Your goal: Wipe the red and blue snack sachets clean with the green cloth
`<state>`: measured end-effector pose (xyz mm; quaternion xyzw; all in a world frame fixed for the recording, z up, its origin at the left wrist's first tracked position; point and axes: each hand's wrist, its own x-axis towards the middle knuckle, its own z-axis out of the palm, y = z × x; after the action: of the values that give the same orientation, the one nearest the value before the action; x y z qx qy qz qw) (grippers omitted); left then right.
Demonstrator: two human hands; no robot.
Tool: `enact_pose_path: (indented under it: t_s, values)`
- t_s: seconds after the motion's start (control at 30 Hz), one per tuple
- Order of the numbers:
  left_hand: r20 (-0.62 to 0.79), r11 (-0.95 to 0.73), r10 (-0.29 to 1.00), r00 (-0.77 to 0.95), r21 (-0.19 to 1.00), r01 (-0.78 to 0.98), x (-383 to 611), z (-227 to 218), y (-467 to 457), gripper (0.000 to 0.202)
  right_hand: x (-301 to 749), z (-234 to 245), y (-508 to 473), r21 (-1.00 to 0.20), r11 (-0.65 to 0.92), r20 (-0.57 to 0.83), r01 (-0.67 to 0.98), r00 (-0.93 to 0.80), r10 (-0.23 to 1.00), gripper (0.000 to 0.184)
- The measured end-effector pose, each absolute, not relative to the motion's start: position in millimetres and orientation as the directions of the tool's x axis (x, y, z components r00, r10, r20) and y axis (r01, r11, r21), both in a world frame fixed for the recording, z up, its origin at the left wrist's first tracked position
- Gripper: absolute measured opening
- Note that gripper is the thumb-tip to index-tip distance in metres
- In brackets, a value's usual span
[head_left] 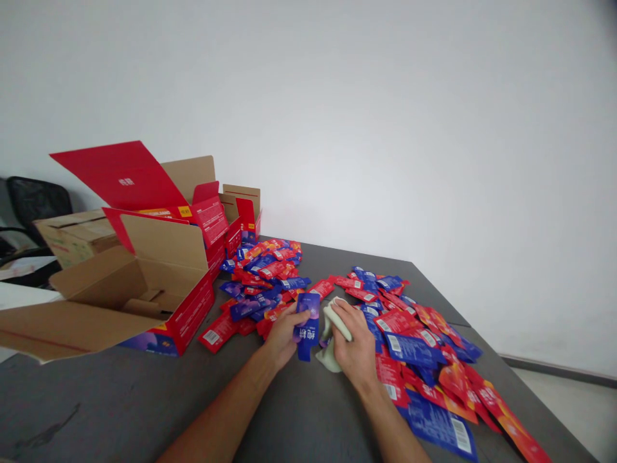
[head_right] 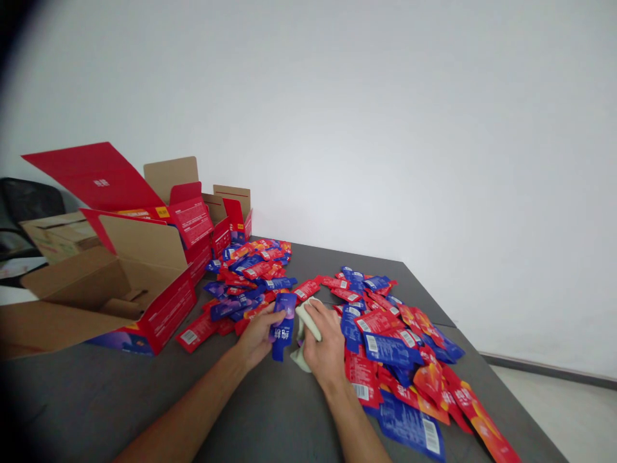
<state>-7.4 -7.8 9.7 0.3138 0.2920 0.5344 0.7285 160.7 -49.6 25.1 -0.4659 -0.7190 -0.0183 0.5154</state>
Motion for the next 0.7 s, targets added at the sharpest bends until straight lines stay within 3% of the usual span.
enact_pose_path:
  t_s: [0.1, 0.23, 0.47, 0.57, 0.7]
  values:
    - [-0.08, 0.244, 0.961, 0.265, 0.698, -0.673, -9.0, 15.9, -7.1, 0.027, 151.9, 21.5, -53.8, -0.384, 0.661, 0.725, 0.645, -0.233, 0.648, 0.038]
    - [-0.022, 0.319, 0.913, 0.408, 0.663, -0.677, -8.5, 20.6, -10.4, 0.027, 138.2, 17.6, -57.3, -0.29, 0.709, 0.588, 0.642, -0.465, 0.662, 0.046]
    - [-0.062, 0.426, 0.85, 0.524, 0.666, -0.612, 9.1, 13.9, -25.1, 0.044, 154.4, 16.0, -46.5, -0.303, 0.486, 0.684, 0.819, -0.168, 0.71, 0.04]
    - [-0.069, 0.399, 0.878, 0.474, 0.653, -0.644, 11.8, 15.0, -25.6, 0.04, 156.0, 16.5, -46.2, -0.28, 0.536, 0.671, 0.796, -0.237, 0.703, 0.042]
    - [-0.049, 0.348, 0.911, 0.411, 0.628, -0.696, 7.1, 19.8, -19.8, 0.026, 143.9, 21.5, -54.6, -0.259, 0.664, 0.557, 0.701, -0.454, 0.696, 0.052]
